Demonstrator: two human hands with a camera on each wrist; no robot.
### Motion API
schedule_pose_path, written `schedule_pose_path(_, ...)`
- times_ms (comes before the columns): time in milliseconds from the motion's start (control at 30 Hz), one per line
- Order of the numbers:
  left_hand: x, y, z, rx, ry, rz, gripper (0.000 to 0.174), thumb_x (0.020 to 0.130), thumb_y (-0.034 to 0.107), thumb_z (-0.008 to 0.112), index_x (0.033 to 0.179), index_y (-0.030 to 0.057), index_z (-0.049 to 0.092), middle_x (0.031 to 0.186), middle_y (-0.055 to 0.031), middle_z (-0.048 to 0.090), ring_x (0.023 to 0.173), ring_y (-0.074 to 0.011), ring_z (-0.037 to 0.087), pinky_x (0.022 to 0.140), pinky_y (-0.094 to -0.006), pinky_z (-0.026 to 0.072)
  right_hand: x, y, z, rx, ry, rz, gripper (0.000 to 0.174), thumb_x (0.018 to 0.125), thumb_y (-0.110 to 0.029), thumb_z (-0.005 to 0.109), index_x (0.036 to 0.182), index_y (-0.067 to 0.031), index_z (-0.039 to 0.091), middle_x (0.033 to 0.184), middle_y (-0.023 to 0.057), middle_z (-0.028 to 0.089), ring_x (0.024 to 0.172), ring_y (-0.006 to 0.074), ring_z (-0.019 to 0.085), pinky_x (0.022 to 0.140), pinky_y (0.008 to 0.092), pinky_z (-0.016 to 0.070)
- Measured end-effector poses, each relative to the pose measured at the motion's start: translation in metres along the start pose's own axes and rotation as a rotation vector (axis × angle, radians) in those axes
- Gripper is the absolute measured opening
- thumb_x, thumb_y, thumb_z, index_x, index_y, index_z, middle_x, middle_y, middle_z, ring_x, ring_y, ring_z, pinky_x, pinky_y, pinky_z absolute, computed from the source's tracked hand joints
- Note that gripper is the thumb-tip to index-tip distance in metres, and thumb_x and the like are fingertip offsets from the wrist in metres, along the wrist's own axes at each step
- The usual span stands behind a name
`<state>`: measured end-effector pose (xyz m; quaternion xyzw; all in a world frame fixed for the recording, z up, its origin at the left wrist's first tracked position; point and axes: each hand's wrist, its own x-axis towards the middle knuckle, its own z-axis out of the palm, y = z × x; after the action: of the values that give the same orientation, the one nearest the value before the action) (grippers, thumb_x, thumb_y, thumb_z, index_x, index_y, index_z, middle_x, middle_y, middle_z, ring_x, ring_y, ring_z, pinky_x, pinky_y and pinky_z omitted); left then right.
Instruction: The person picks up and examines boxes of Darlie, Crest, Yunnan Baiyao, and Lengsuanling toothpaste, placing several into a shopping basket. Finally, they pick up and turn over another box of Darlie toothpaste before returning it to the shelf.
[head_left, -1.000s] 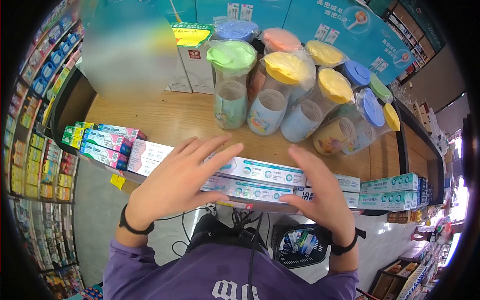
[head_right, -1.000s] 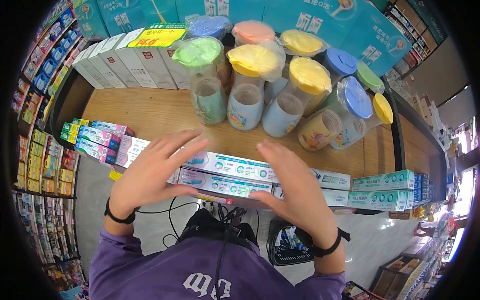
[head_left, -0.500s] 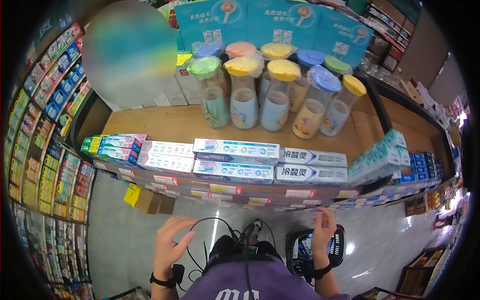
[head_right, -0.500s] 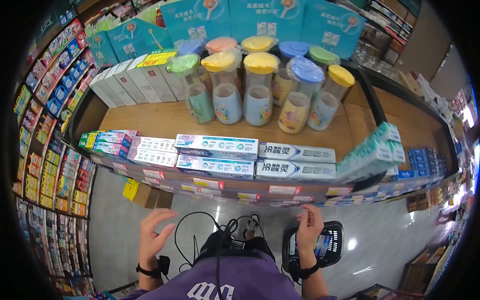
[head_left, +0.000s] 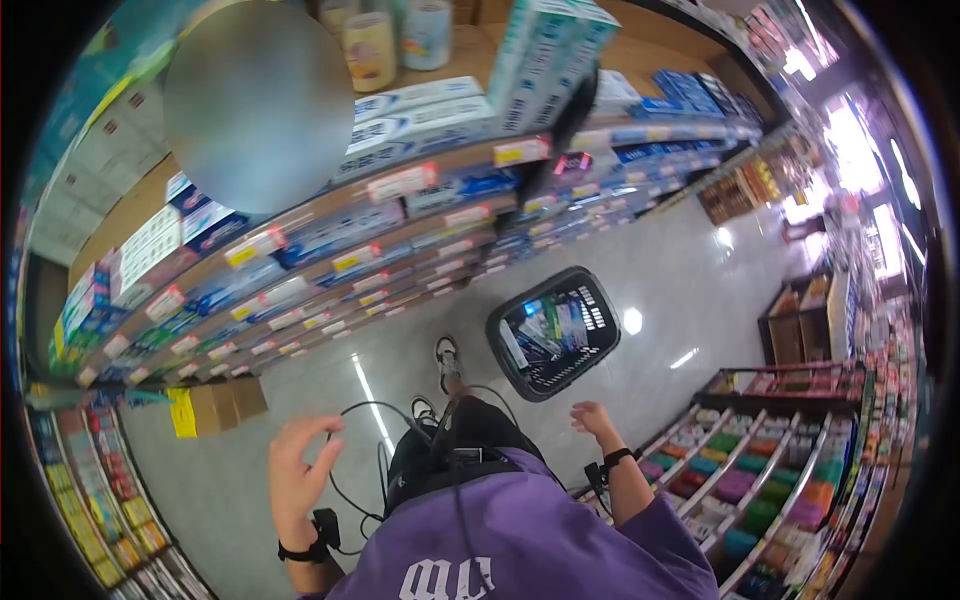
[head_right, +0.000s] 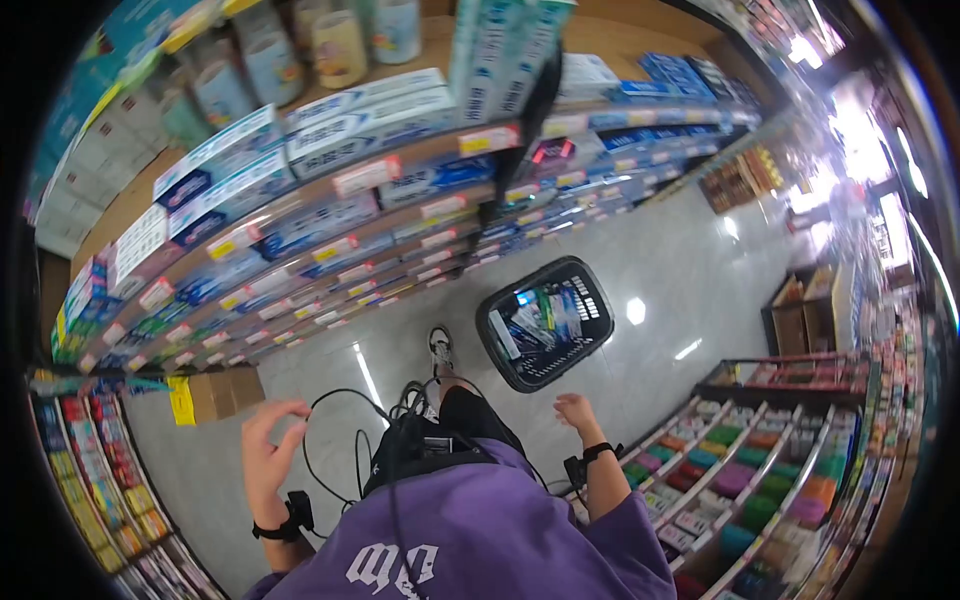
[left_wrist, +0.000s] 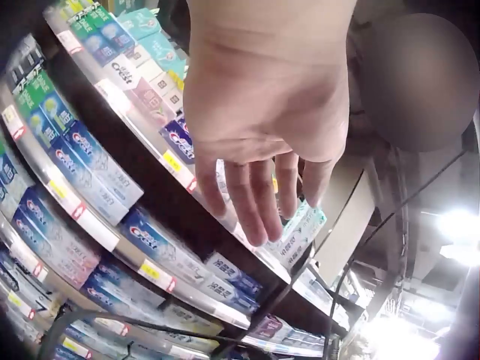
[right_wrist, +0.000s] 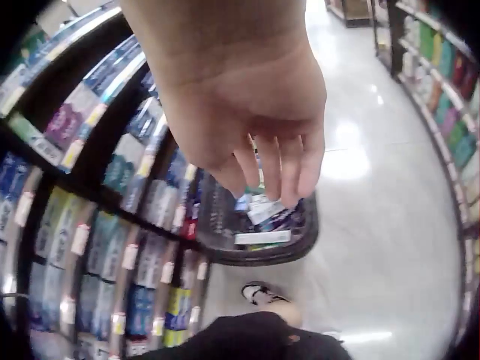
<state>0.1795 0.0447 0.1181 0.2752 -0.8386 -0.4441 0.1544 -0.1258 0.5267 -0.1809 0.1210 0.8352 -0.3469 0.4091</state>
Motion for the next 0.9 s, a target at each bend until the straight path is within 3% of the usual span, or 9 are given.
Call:
schedule_pose_path(100, -0.002, 0.019, 0.007, 0.001, -0.137, 0.062, 0.024, 0.080, 0.008, 0.072, 0.104, 0.0023, 0.072, 0.096, -0.0097, 0.075, 0.092, -0.0266, 0.069, 0.086, -0.0362, 0.0496, 0.019, 0.129, -0.029, 0.008, 0.106, 0.164, 0.028, 0.090, -0.017, 0.064, 0.114, -0.0040, 0.070, 0.095, 0.0087, 0.074, 0.069, 0.0211, 0.071, 0.059, 0.0372, 0.0568)
schedule_pose_path(200, 0.008, 0.037, 0.018, 0.031, -0.156, 0.092, 0.024, 0.081, 0.008, 0.073, 0.105, 0.0036, 0.072, 0.095, -0.0090, 0.075, 0.091, -0.0275, 0.069, 0.085, -0.0363, 0.0486, 0.030, 0.224, -0.042, 0.040, -0.004, 0.404, 0.025, 0.090, -0.019, 0.063, 0.110, -0.0063, 0.071, 0.091, 0.0081, 0.074, 0.067, 0.0213, 0.071, 0.055, 0.0355, 0.0556)
schedule_pose_path(300, 0.024, 0.049, 0.038, 0.043, -0.172, 0.077, 0.024, 0.081, 0.008, 0.073, 0.105, 0.0035, 0.072, 0.095, -0.0091, 0.074, 0.091, -0.0276, 0.068, 0.085, -0.0364, 0.0490, 0.009, 0.205, -0.027, -0.092, 0.032, 0.358, 0.024, 0.089, -0.021, 0.062, 0.107, -0.0084, 0.072, 0.088, 0.0071, 0.074, 0.064, 0.0212, 0.070, 0.054, 0.0351, 0.0556)
schedule_pose_path(400, 0.043, 0.063, 0.069, 0.060, -0.235, 0.043, 0.024, 0.081, 0.008, 0.073, 0.104, 0.0031, 0.072, 0.095, -0.0091, 0.075, 0.092, -0.0282, 0.068, 0.084, -0.0369, 0.0493, 0.048, 0.192, -0.016, -0.165, -0.012, 0.249, 0.023, 0.089, -0.023, 0.063, 0.102, -0.0081, 0.074, 0.083, 0.0058, 0.073, 0.064, 0.0201, 0.070, 0.055, 0.0349, 0.0558)
schedule_pose_path(467, 0.061, 0.077, 0.094, 0.082, -0.289, 0.040, 0.024, 0.081, 0.009, 0.073, 0.104, 0.0029, 0.072, 0.096, -0.0092, 0.075, 0.093, -0.0284, 0.068, 0.085, -0.0371, 0.0494, 0.064, 0.157, -0.012, -0.101, 0.015, 0.152, 0.029, 0.087, -0.028, 0.064, 0.100, -0.0048, 0.074, 0.076, 0.0146, 0.072, 0.064, 0.0244, 0.072, 0.063, 0.0371, 0.0578)
schedule_pose_path(533, 0.077, 0.091, 0.117, 0.136, -0.334, 0.023, 0.024, 0.081, 0.009, 0.074, 0.104, 0.0032, 0.072, 0.096, -0.0093, 0.075, 0.093, -0.0286, 0.068, 0.085, -0.0375, 0.0493, 0.095, 0.135, -0.006, -0.128, 0.041, 0.046, 0.023, 0.088, -0.025, 0.064, 0.092, -0.0045, 0.074, 0.078, 0.0083, 0.071, 0.064, 0.0182, 0.070, 0.059, 0.0335, 0.0564)
schedule_pose_path(733, 0.120, 0.120, 0.183, 0.395, -0.453, -0.082, 0.021, 0.079, 0.005, 0.072, 0.100, 0.0042, 0.072, 0.095, -0.0097, 0.075, 0.092, -0.0296, 0.068, 0.084, -0.0395, 0.0496, 0.226, 0.102, 0.028, -0.262, 0.106, -0.129, 0.027, 0.086, -0.026, 0.062, 0.099, -0.0061, 0.075, 0.092, 0.0220, 0.074, 0.089, 0.0377, 0.073, 0.082, 0.0458, 0.0572)
schedule_pose_path(833, 0.139, 0.128, 0.218, 0.575, -0.503, -0.120, 0.021, 0.077, 0.004, 0.070, 0.097, 0.0038, 0.072, 0.093, -0.0102, 0.074, 0.089, -0.0299, 0.067, 0.084, -0.0392, 0.0496, 0.285, 0.085, 0.041, -0.225, 0.021, 0.012, 0.027, 0.087, -0.025, 0.060, 0.101, -0.0088, 0.077, 0.103, 0.0239, 0.073, 0.102, 0.0436, 0.068, 0.088, 0.0499, 0.0552)
schedule_pose_path(900, 0.146, 0.137, 0.247, 0.578, -0.512, -0.204, 0.023, 0.072, 0.002, 0.068, 0.094, 0.0035, 0.072, 0.090, -0.0108, 0.073, 0.087, -0.0300, 0.067, 0.082, -0.0387, 0.0503, 0.318, 0.086, 0.051, -0.228, 0.009, 0.057, 0.028, 0.087, -0.025, 0.060, 0.101, -0.0084, 0.076, 0.105, 0.0241, 0.072, 0.103, 0.0425, 0.068, 0.089, 0.0495, 0.0551)
